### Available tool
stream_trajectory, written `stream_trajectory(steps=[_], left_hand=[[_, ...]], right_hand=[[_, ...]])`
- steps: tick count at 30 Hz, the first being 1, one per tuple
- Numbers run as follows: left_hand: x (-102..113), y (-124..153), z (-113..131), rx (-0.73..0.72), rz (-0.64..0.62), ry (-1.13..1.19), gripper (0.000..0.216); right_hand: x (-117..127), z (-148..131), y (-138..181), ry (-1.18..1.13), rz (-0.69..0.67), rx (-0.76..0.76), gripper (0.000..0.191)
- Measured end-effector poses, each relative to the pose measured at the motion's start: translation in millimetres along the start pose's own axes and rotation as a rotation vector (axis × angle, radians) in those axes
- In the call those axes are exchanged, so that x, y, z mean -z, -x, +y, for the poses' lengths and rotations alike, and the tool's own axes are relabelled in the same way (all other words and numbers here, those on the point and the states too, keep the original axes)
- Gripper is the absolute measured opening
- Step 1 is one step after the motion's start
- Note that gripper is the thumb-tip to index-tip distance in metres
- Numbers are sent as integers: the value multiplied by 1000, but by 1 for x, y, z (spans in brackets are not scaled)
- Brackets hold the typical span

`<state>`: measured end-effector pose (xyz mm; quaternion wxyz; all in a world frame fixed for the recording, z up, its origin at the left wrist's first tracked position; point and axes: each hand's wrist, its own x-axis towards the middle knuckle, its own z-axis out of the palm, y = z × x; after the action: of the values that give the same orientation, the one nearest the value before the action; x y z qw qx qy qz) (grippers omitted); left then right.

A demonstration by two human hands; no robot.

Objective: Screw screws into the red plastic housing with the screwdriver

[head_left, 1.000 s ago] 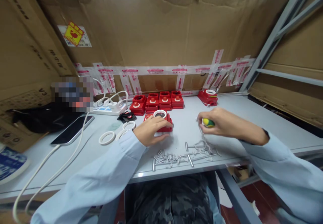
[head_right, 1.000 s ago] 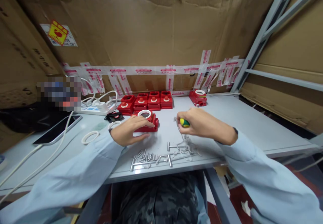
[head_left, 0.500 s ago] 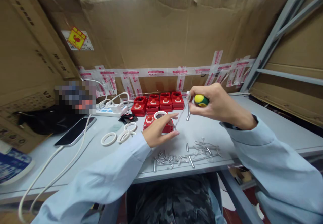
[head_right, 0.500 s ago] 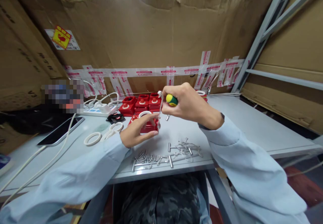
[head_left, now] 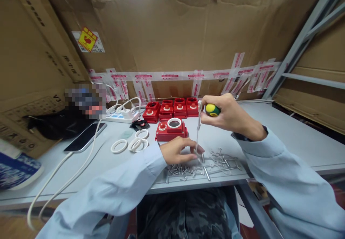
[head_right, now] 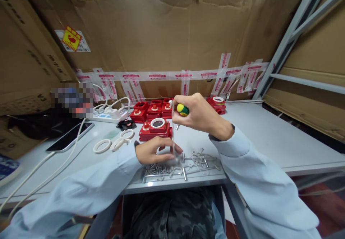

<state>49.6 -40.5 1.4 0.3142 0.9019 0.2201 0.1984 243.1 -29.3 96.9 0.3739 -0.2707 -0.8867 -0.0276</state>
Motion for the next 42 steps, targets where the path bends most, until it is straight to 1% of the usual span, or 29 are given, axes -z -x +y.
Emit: stream_trajectory(steps=[3, 5, 7, 9, 10, 12, 14, 17, 18, 20, 22, 23, 25, 27, 29, 31, 34, 38, 40, 42], left_hand=[[7, 3, -5, -15, -18, -8, 23], [14, 6, -8, 20, 9, -20, 23], [22, 11, -10, 70, 106, -18, 21], [30, 15, -10, 120, 238, -12, 19], [33, 17, -10, 147, 297, -19, 19], [38, 19, -11, 196, 377, -51, 19], [40, 20, -13, 219, 411, -74, 18], [39, 20, -17, 221, 409, -84, 18], [38, 20, -18, 222, 408, -84, 19], [37, 20, -19, 222, 413, -76, 25], [36, 20, -18, 226, 428, -54, 34], [35, 20, -17, 228, 438, -43, 38], [35, 20, -15, 232, 449, -24, 43], [35, 20, -14, 223, 463, -13, 42], [35, 20, -14, 206, 470, 7, 37], [35, 20, -14, 181, 471, 49, 31], [34, 21, -12, 129, 456, 87, 24], [33, 22, -10, 75, 428, 76, 22], [33, 22, -10, 75, 426, 85, 25], [32, 22, -10, 91, 434, 85, 29]], right_hand=[[0, 9, -1, 25, 19, -27, 3], [-1, 19, 0, 70, -15, -74, 4], [-6, 29, 1, 150, -119, -130, 1], [-15, 37, 4, 230, -266, -172, 4], [-21, 41, 6, 254, -336, -179, 7], [-34, 45, 11, 277, -421, -167, 13], [-46, 48, 17, 269, -452, -163, 21], [-60, 52, 24, 218, -469, -169, 31], [-63, 53, 25, 199, -472, -164, 32], [-63, 53, 25, 164, -454, -145, 25], [-57, 51, 23, 113, -383, -141, 11], [-52, 48, 21, 75, -322, -154, 8], [-39, 41, 16, -29, -159, -198, 16], [-25, 33, 14, -135, 57, -286, 21], [-14, 27, 14, -236, 236, -358, 19], [-8, 24, 15, -312, 357, -399, 14], [-12, 23, 16, -449, 485, -427, 21], [-29, 22, 16, -657, 591, -429, 20], [-36, 19, 17, -678, 624, -441, 20], [-41, 14, 18, -650, 638, -442, 22]])
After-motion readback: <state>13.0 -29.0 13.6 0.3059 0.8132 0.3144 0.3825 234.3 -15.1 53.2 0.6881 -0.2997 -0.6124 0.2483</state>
